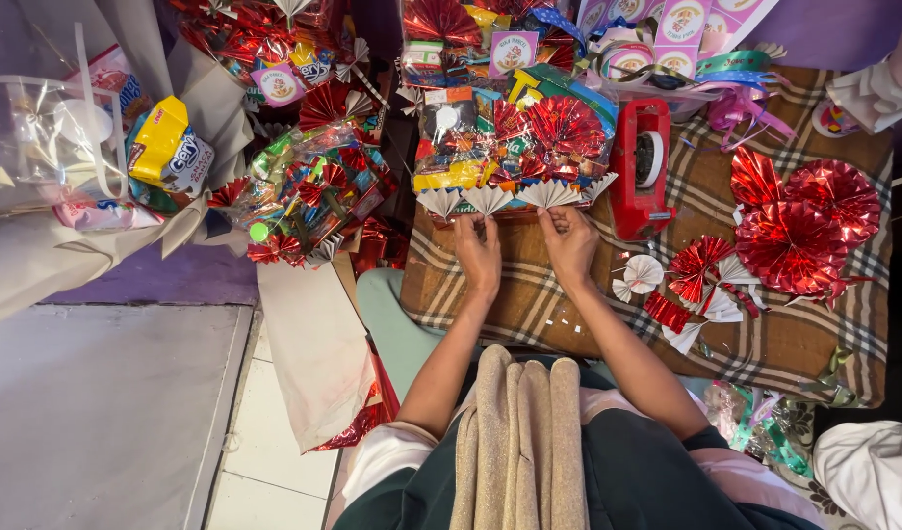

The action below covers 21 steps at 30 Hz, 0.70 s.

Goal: The person folds and shapes metallic plastic sheets by hand to prepare decorative bows.

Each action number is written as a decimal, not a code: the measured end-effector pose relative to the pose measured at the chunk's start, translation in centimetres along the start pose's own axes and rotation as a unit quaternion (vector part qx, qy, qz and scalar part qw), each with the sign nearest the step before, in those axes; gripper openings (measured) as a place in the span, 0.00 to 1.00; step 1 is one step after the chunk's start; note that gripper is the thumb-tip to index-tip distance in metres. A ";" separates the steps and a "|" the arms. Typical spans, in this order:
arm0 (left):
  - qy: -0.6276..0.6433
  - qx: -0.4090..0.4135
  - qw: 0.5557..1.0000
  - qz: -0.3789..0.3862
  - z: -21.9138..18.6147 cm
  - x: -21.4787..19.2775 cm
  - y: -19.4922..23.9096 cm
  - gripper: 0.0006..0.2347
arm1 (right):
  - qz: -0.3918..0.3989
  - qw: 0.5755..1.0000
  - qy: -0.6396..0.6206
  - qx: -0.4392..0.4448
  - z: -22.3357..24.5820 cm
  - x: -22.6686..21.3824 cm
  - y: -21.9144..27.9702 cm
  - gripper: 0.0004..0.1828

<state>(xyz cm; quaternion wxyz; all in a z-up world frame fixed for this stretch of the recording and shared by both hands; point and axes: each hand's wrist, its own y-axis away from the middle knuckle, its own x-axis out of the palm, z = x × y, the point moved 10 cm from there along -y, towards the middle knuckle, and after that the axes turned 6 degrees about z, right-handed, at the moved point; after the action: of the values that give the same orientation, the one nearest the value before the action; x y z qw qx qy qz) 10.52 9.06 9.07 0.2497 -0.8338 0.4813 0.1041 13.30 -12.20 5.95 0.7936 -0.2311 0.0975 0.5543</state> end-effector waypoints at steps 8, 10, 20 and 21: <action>0.034 0.008 0.999 -0.007 0.5 -0.2 0.7 0.08 | 0.026 1.000 0.007 -0.007 0.2 -0.8 0.9 0.10; 0.041 0.010 0.999 -0.018 1.6 -0.2 1.2 0.10 | 0.023 1.000 0.011 -0.011 -0.1 -1.4 1.3 0.12; 0.062 -0.047 0.997 -0.021 4.5 -1.7 0.5 0.09 | 0.055 0.996 -0.061 0.041 -1.9 -2.4 2.2 0.28; 0.066 -0.053 0.996 -0.016 4.9 -1.8 0.3 0.08 | 0.060 0.994 -0.075 0.042 -2.2 -2.0 2.1 0.28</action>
<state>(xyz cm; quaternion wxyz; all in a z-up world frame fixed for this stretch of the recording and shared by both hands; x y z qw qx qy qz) 9.63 12.87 5.51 0.1747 -0.8582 0.4775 0.0697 10.83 -14.38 4.30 0.7730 -0.1489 0.0743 0.6122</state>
